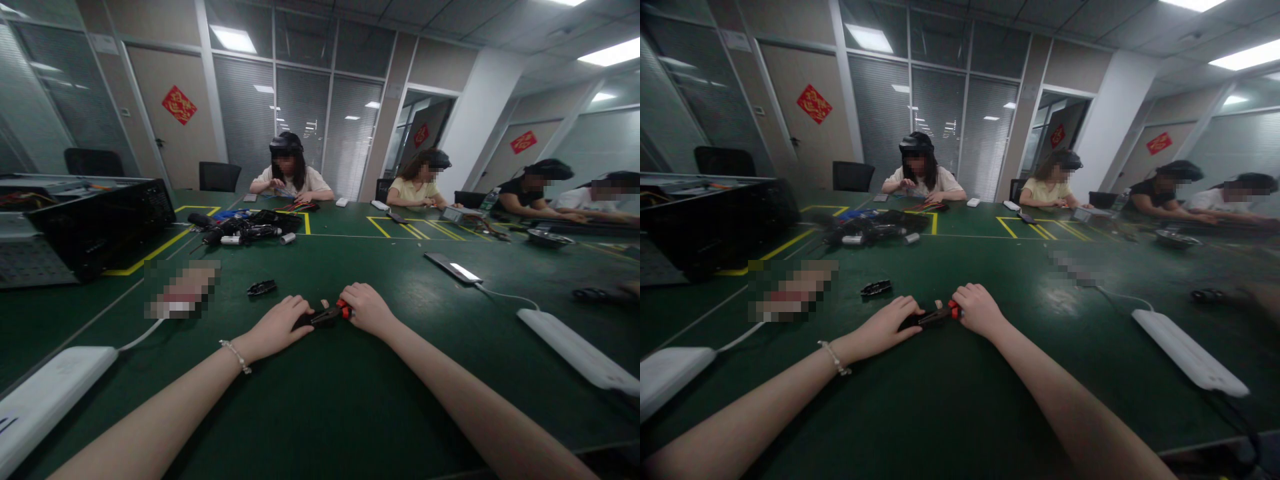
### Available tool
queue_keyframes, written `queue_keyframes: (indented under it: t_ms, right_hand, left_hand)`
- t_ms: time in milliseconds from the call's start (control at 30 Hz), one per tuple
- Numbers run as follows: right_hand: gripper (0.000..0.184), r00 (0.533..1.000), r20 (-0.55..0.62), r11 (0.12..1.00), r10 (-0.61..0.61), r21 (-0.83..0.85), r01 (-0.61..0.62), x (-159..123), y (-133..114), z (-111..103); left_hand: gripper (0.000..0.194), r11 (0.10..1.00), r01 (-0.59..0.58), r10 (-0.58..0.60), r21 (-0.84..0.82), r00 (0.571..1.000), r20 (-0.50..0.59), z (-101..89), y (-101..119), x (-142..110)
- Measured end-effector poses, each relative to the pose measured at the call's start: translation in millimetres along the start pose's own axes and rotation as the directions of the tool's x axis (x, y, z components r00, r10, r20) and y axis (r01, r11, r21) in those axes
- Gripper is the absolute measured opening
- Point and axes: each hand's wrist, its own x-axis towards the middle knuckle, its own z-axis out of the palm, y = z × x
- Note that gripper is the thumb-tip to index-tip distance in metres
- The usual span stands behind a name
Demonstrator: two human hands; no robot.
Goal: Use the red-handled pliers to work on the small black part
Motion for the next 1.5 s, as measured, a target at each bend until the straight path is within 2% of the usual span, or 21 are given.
queue_keyframes:
  t_ms: [1500]
  right_hand:
    - [0.019,1.0,0.005,1.0,-0.009,-0.016,0.009,-0.4,2.2,2.5]
  left_hand:
    - [0.02,1.0,0.005,-0.005,-0.003,1.0,0.004,-0.9,3.6,0.1]
